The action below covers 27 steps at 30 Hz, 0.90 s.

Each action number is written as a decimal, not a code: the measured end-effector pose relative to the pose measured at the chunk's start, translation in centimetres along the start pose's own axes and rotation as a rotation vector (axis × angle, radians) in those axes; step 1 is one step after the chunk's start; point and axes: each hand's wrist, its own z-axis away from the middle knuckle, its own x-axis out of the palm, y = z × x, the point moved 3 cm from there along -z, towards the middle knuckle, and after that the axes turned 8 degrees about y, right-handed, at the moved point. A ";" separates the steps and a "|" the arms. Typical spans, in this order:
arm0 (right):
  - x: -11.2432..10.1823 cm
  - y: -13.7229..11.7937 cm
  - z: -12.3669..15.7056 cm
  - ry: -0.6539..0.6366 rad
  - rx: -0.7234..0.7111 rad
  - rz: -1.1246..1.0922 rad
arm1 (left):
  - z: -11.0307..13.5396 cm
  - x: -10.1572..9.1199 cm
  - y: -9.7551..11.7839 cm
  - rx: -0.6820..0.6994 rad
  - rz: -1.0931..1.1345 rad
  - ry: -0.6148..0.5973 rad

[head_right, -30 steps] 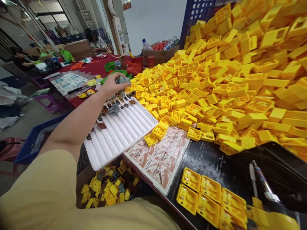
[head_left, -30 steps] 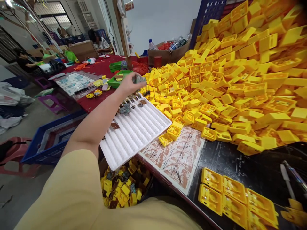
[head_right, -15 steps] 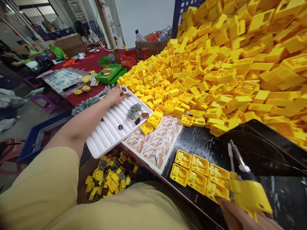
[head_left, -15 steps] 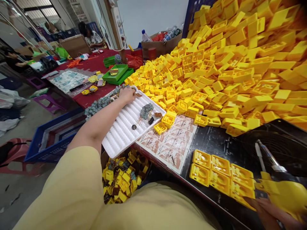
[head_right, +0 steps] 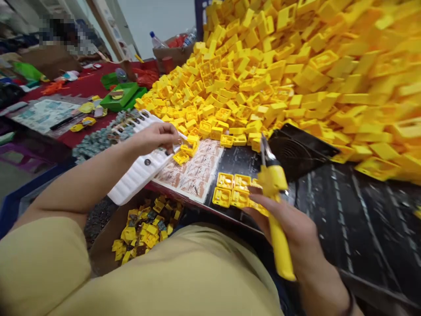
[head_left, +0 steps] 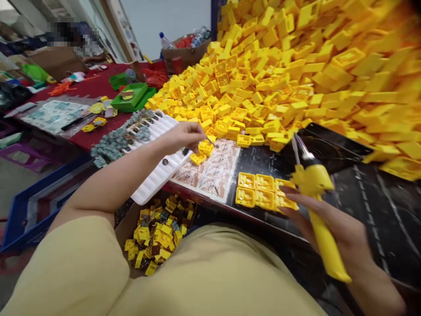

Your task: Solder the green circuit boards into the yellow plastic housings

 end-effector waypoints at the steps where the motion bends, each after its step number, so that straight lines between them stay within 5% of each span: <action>1: 0.4 -0.8 0.0 -0.001 -0.011 -0.021 | 1.1 2.6 0.1 -0.004 0.008 -0.124; 4: 1.8 -2.7 0.1 0.019 -0.031 -0.099 | 4.4 8.7 0.2 0.009 0.036 -0.373; 7: 2.6 -3.5 0.6 0.086 0.008 -0.092 | 6.6 11.5 -0.2 0.005 0.148 -0.469; 14: 0.8 -4.1 2.3 0.183 0.188 -0.163 | 8.7 11.5 -2.8 -0.027 0.535 -0.318; 22: 0.6 -4.0 3.3 0.232 0.257 -0.259 | 10.8 16.4 -6.1 -0.211 0.723 -0.235; 27: 0.6 -3.5 3.6 0.224 0.246 -0.201 | 10.5 16.8 -5.5 -0.018 0.610 -0.010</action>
